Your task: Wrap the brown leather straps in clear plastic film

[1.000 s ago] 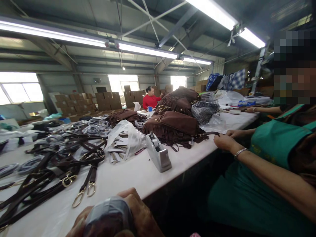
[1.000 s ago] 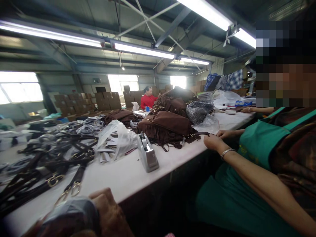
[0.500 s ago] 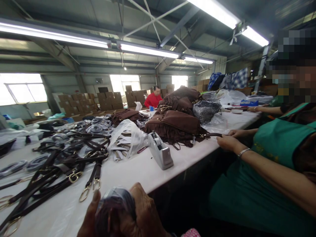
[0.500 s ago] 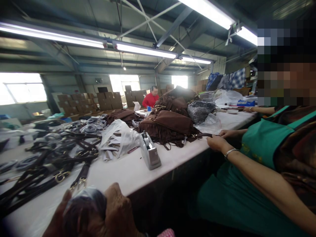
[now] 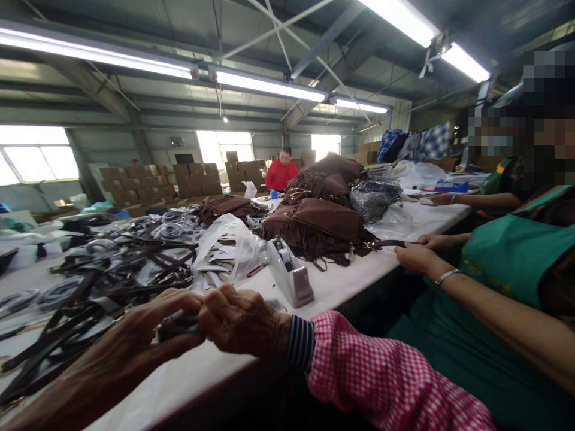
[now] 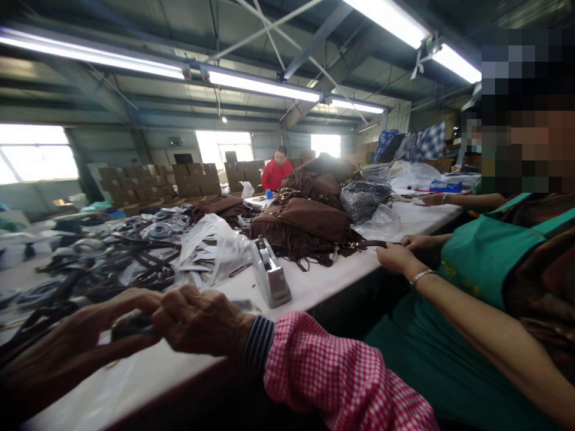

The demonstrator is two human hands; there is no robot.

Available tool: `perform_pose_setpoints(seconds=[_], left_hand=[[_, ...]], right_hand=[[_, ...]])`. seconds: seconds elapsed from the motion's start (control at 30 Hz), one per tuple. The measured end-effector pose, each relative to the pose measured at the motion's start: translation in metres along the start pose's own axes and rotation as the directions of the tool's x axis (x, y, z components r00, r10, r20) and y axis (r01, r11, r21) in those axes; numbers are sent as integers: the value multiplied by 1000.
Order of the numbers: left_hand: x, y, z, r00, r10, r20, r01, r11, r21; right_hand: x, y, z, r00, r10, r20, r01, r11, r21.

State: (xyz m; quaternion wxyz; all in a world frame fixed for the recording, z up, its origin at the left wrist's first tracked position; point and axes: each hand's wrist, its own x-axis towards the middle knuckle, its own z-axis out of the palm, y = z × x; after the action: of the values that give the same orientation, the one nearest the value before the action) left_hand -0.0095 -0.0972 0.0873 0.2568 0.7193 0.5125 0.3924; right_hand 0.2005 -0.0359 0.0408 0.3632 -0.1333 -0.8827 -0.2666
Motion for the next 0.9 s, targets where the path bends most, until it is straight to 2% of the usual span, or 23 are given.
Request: perform_pose_setpoints(seconds=[0.07, 0.1, 0.2, 0.27, 0.33, 0.5, 0.6, 0.77, 0.9], left_hand=[[8, -3, 7, 993, 83, 79, -94, 984, 154], [8, -11, 13, 992, 103, 72, -114, 979, 171], [0, -49, 33, 999, 21, 43, -28, 982, 188], [-8, -71, 42, 999, -23, 44, 15, 984, 179], [-11, -82, 45, 998, -32, 62, 22, 985, 169], [-5, -75, 40, 987, 11, 160, -39, 985, 168], [1, -69, 36, 974, 19, 227, -65, 979, 196], [11, -67, 27, 927, -45, 371, -56, 965, 257], [14, -61, 25, 918, -36, 395, -134, 909, 396]], right_hand=[[-3, 5, 15, 997, 57, 51, -61, 994, 89], [-9, 6, 20, 990, 106, 96, -120, 980, 155], [-37, 6, 28, 931, 222, 289, -317, 885, 340], [-57, 8, 25, 895, 226, 385, -376, 846, 378], [-69, 12, 20, 880, 221, 421, -387, 848, 363], [-63, 23, 16, 855, 223, 468, -360, 906, 225], [-51, 30, 23, 844, 169, 509, -338, 904, 261], [-37, 51, 36, 799, 65, 598, -329, 879, 344], [-29, 57, 41, 779, 41, 626, -345, 861, 374]])
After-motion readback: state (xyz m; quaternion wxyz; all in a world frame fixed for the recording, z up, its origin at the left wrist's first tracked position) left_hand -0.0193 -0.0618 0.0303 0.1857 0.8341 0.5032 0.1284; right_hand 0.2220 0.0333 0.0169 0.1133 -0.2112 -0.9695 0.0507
